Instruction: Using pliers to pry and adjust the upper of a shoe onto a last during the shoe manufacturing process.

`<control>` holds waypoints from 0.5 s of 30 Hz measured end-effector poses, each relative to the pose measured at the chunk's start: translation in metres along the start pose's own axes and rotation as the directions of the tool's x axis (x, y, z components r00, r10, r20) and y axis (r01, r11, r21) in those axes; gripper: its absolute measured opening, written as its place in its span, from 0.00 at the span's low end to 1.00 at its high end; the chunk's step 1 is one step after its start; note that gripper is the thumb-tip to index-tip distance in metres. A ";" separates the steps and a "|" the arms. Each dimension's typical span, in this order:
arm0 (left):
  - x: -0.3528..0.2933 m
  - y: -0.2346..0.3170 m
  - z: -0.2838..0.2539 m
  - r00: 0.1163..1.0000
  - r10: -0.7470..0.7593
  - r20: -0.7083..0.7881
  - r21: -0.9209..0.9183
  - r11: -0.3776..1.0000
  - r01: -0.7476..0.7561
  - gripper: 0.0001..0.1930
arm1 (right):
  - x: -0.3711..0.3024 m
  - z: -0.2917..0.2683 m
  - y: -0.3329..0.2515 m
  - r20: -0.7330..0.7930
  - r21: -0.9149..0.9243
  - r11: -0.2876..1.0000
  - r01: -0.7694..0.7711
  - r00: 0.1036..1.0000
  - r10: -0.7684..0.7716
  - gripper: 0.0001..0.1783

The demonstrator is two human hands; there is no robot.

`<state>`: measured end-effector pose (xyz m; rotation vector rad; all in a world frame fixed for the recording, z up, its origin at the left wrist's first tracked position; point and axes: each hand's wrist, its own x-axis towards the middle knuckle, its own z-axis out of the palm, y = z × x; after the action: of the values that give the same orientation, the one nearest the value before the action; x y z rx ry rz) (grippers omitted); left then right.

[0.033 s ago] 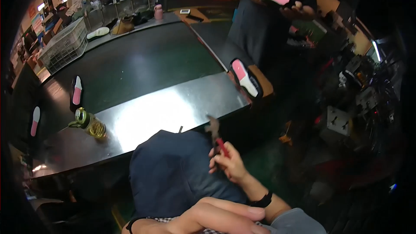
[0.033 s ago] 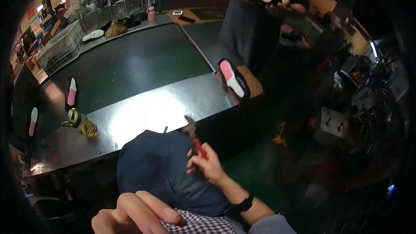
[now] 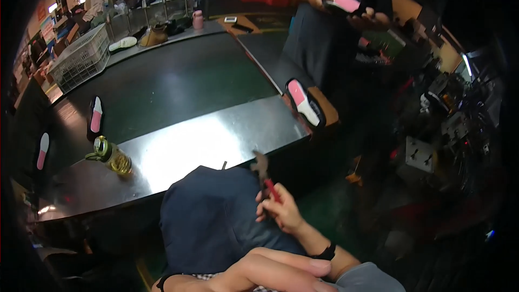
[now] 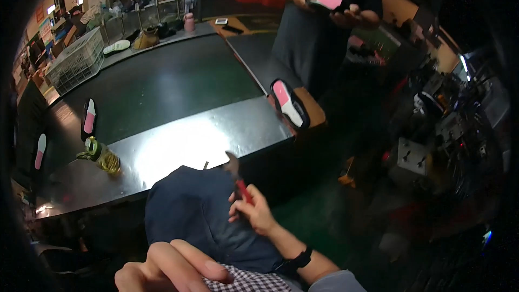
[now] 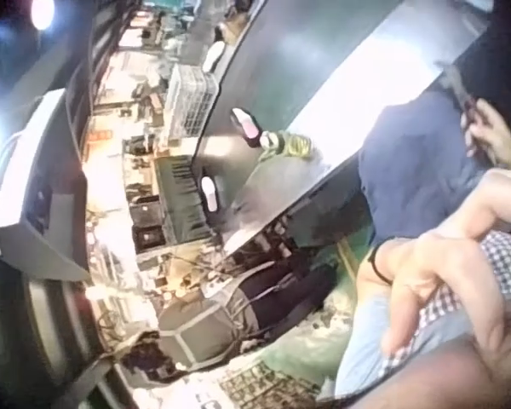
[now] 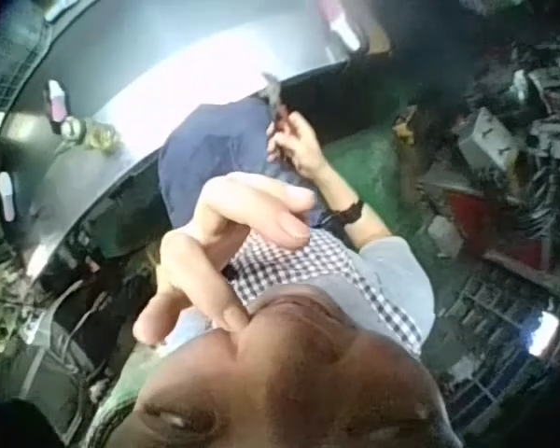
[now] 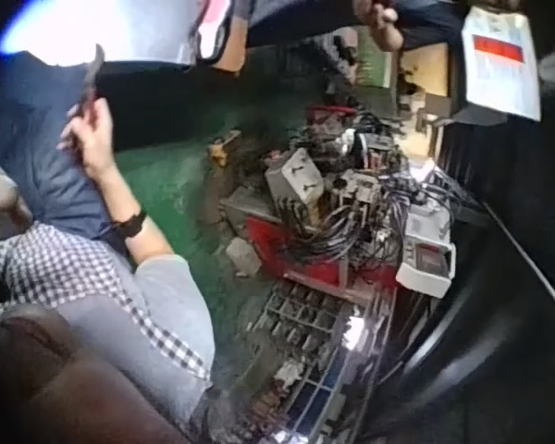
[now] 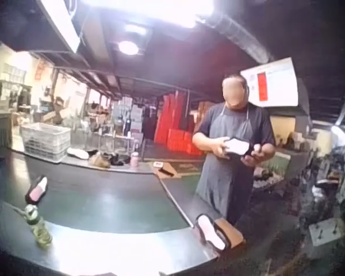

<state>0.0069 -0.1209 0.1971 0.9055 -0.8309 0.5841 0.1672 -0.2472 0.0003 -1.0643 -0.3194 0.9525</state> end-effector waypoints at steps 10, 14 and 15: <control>-0.002 -0.022 0.005 0.900 0.426 0.091 -0.066 0.904 -0.422 0.32 | -0.006 0.028 0.059 0.098 -0.159 0.985 0.067 0.994 -0.051 0.09; -0.008 -0.018 0.012 0.881 0.471 0.054 -0.086 0.881 -0.465 0.31 | -0.007 0.027 0.059 0.073 -0.180 0.982 0.059 0.996 -0.046 0.08; -0.009 -0.016 0.013 0.880 0.472 0.047 -0.079 0.880 -0.468 0.31 | -0.007 0.027 0.059 0.069 -0.179 0.982 0.060 0.996 -0.048 0.08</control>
<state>0.0092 -0.1409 0.1867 0.6620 -1.1356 0.9491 0.1162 -0.2279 -0.0352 -1.1857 -0.4937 0.9231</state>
